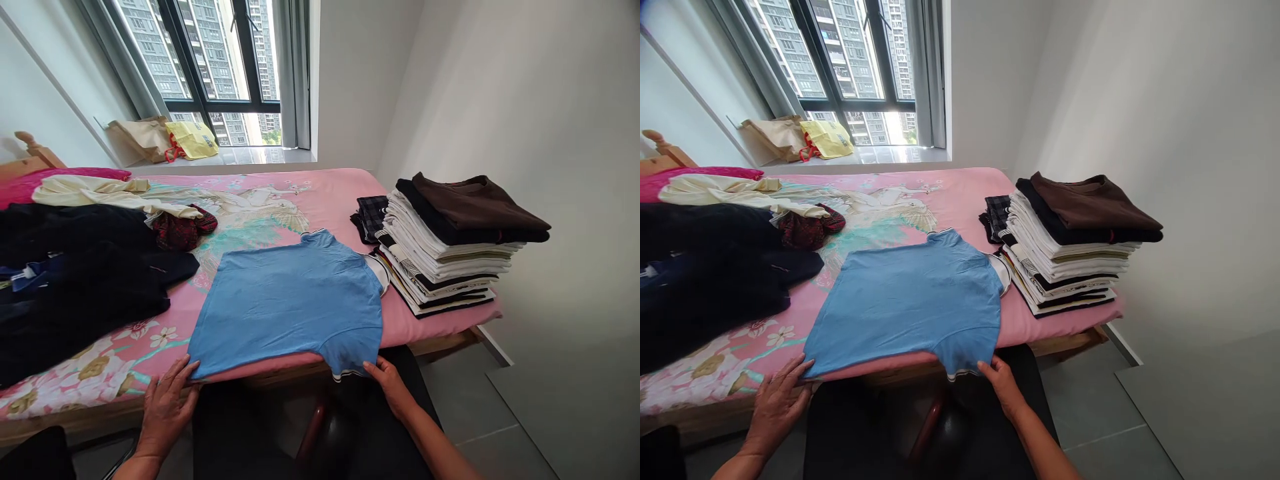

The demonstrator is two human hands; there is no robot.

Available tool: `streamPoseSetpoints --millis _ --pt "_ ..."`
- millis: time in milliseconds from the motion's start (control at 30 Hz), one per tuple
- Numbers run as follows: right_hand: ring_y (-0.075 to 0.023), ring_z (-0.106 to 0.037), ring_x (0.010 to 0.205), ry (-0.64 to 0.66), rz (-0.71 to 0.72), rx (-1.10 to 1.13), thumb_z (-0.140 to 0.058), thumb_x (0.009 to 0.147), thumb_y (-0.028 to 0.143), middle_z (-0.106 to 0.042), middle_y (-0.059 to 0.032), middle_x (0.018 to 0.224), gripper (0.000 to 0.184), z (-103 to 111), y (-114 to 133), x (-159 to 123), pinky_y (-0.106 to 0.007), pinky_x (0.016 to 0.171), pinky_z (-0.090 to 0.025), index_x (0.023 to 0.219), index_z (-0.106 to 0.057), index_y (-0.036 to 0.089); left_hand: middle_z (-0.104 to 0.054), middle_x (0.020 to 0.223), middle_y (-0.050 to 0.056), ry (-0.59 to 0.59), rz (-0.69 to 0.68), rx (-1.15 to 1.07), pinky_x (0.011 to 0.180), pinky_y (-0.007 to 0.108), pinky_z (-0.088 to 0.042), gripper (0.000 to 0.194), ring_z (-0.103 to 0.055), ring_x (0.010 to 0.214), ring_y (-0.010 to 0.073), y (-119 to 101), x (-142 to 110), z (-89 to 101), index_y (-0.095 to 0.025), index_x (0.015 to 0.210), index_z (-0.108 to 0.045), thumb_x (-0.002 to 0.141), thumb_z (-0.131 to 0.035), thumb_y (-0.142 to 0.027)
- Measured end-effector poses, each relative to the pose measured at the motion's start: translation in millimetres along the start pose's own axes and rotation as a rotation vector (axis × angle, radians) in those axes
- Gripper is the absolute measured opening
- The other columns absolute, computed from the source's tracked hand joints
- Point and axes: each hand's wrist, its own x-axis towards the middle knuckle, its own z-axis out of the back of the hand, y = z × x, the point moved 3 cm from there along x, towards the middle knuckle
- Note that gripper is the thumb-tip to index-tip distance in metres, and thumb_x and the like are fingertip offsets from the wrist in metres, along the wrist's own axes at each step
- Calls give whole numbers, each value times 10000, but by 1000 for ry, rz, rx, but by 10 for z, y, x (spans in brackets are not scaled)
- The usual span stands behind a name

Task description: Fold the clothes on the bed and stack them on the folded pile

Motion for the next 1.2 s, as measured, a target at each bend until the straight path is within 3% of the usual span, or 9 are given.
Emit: streamPoseSetpoints --millis 233,400,600,833,967,1200 --pt "-259 -618 934 34 -93 151 -656 733 451 -686 -59 1015 437 -97 23 -132 -388 811 -479 1099 -625 215 -515 1327 87 8 -74 -18 1064 467 -250 379 -457 1236 254 104 -46 30 -259 1216 -511 846 -470 -327" --pt "-190 -595 681 49 -212 13 -689 705 455 -672 -26 752 311 -53 -118 -161 -302 594 -491 851 -678 180 -523 1319 69 53 -73 -43 1048 459 -315 343 -478 1217 243 139 -90 104 -287 1193 -549 857 -501 -338" --pt "-205 -596 718 -12 -255 -24 -709 655 487 -676 -20 797 354 84 -119 -177 -317 594 -520 878 -692 213 -570 1252 74 11 -82 -64 1009 444 -386 328 -528 1150 232 118 -78 202 -258 1172 -570 850 -519 -293" --pt "-198 -598 679 -33 -270 16 -719 651 474 -680 -17 781 315 94 -63 -182 -310 569 -523 867 -691 246 -598 1185 70 10 -84 -44 928 415 -433 277 -550 1083 237 132 -32 244 -264 1069 -624 812 -577 -357" --pt "-207 -607 728 -58 -271 65 -727 650 464 -689 -22 859 326 77 -44 -195 -313 579 -531 897 -680 257 -575 1203 100 -5 -72 -12 940 439 -409 280 -517 1128 269 32 34 287 -238 995 -634 779 -603 -413" --pt "-183 -582 691 -44 -287 170 -734 664 436 -659 8 765 262 7 54 -227 -302 561 -529 841 -668 254 -558 1242 103 27 -115 16 1023 496 -291 334 -474 1194 281 -318 160 222 -247 1062 -589 781 -586 -428"
